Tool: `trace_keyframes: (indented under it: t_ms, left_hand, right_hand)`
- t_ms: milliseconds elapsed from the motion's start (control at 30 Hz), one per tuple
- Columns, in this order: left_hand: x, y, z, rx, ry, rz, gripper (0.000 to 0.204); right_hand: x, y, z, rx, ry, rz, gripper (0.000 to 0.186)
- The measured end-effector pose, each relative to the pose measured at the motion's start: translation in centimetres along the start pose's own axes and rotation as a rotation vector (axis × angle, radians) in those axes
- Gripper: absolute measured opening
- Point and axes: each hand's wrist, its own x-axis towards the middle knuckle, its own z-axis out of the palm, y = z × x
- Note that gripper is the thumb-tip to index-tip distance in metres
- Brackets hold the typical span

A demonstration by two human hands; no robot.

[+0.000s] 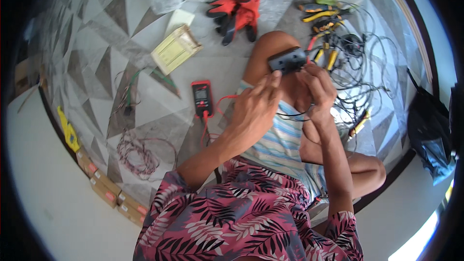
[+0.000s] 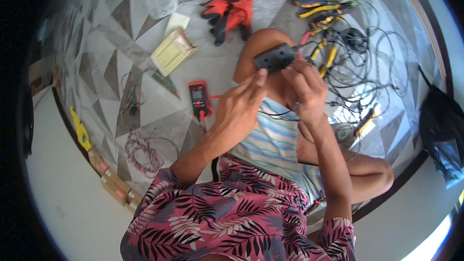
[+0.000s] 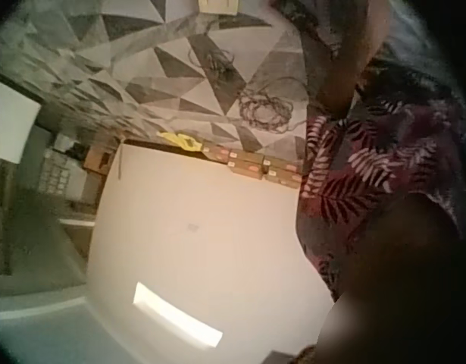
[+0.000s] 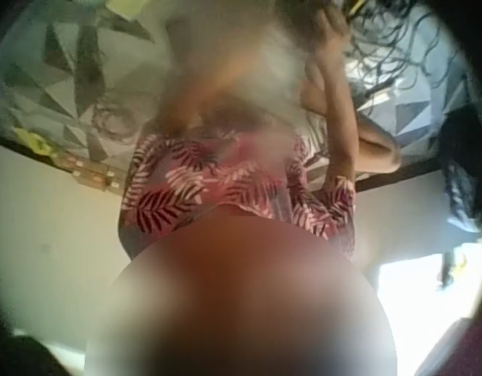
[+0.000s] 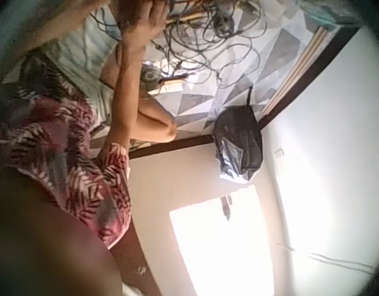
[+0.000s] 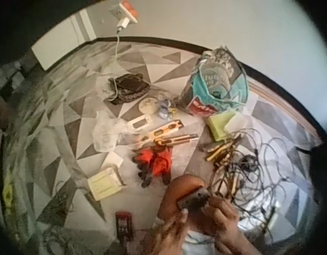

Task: The user is using a multimeter and various wires to test or connect a three-prong electrical outlet socket on the floor.

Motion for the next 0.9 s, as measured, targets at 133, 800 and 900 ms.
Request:
trace_keyframes:
  t_ms: [133,800,900]
  left_hand:
    - [0.1,0.4,0.16,-0.058,0.028,-0.028,0.023]
    - [-0.16,0.26,0.29,-0.084,0.031,-0.018,0.03]
    - [-0.3,0.06,0.37,-0.063,0.033,-0.012,0.024]
  right_hand:
    - [0.09,-0.15,0.03,-0.037,0.009,0.008,0.031]
    - [-0.06,-0.27,0.31,-0.039,0.046,0.015,0.027]
    - [0.13,-0.66,0.29,-0.02,0.039,0.019,0.027]
